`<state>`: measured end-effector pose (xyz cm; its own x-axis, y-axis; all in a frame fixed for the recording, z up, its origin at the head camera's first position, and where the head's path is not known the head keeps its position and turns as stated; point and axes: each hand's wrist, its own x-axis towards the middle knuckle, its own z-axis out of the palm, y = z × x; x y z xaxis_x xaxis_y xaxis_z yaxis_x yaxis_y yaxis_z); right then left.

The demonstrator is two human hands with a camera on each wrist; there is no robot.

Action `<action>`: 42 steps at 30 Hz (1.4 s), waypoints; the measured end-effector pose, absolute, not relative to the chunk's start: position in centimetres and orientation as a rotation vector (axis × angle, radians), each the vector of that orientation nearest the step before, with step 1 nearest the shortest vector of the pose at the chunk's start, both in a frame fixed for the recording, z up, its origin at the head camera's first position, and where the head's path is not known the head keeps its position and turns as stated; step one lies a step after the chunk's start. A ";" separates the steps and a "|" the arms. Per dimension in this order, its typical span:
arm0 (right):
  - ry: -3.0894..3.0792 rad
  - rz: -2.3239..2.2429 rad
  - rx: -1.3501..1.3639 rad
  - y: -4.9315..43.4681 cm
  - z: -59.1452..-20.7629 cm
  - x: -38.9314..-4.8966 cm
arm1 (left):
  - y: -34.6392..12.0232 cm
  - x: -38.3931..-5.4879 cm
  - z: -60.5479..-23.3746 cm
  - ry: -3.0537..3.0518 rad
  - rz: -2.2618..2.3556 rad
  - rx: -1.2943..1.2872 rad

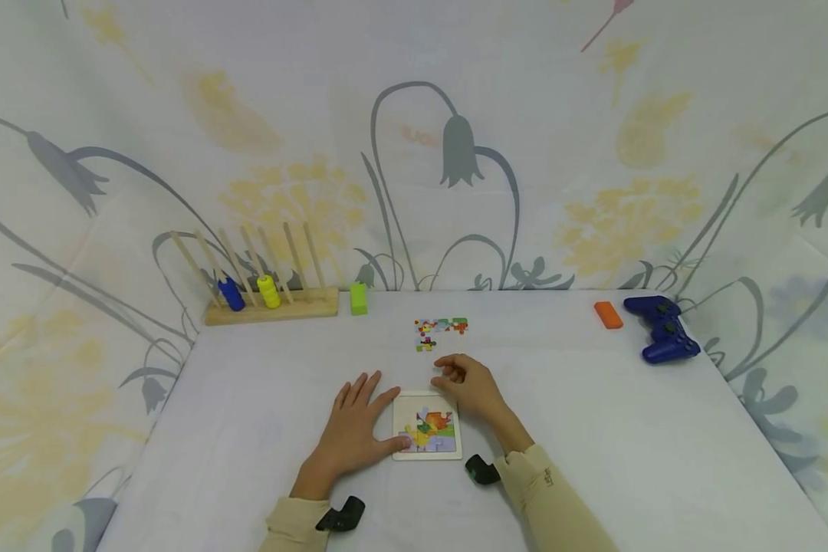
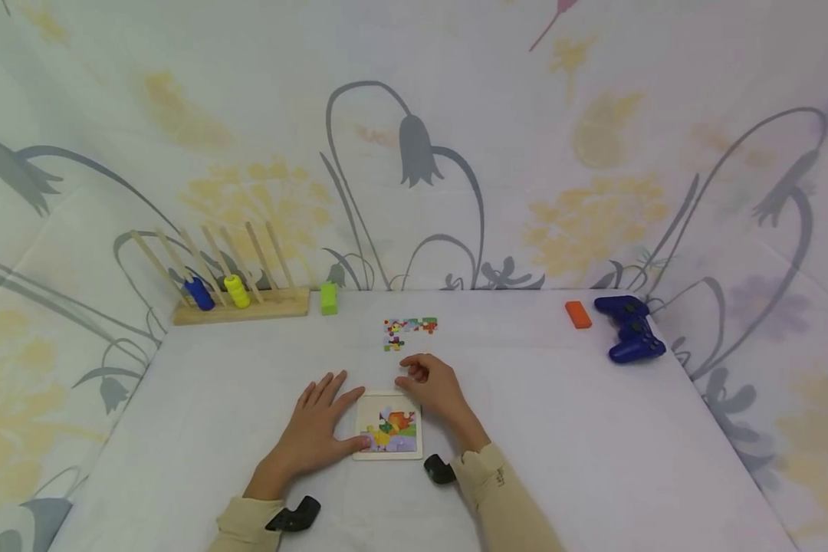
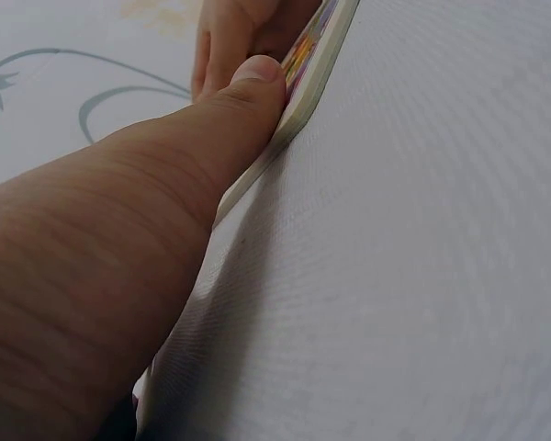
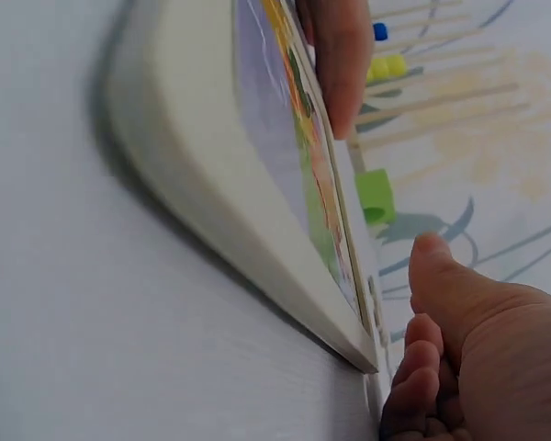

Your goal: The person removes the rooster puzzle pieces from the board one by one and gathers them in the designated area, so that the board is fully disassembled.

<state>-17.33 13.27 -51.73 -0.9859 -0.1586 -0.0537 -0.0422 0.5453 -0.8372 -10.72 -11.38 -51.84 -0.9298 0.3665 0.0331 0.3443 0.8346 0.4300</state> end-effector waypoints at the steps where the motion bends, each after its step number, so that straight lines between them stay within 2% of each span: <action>1: 2.645 -1.432 -0.194 13.4 -51.9 -16.9 | -11.4 -10.7 -51.9 2.957 0.674 0.570; 9: 2.565 -1.412 -0.389 14.0 -52.2 -14.0 | -11.4 -10.7 -51.8 2.959 0.684 0.575; 15: 2.634 -1.286 -0.587 13.7 -52.3 -13.1 | -11.5 -10.7 -52.1 2.950 0.698 0.582; 42: 2.642 -1.087 -0.664 13.4 -51.1 -12.8 | -11.6 -10.7 -52.2 2.962 0.710 0.603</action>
<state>-12.84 13.35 -51.11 -0.8770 -0.4800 -0.0204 -0.3267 0.6271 -0.7071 -10.75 -11.61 -52.21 -0.9239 0.3789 0.0544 0.3623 0.8199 0.4433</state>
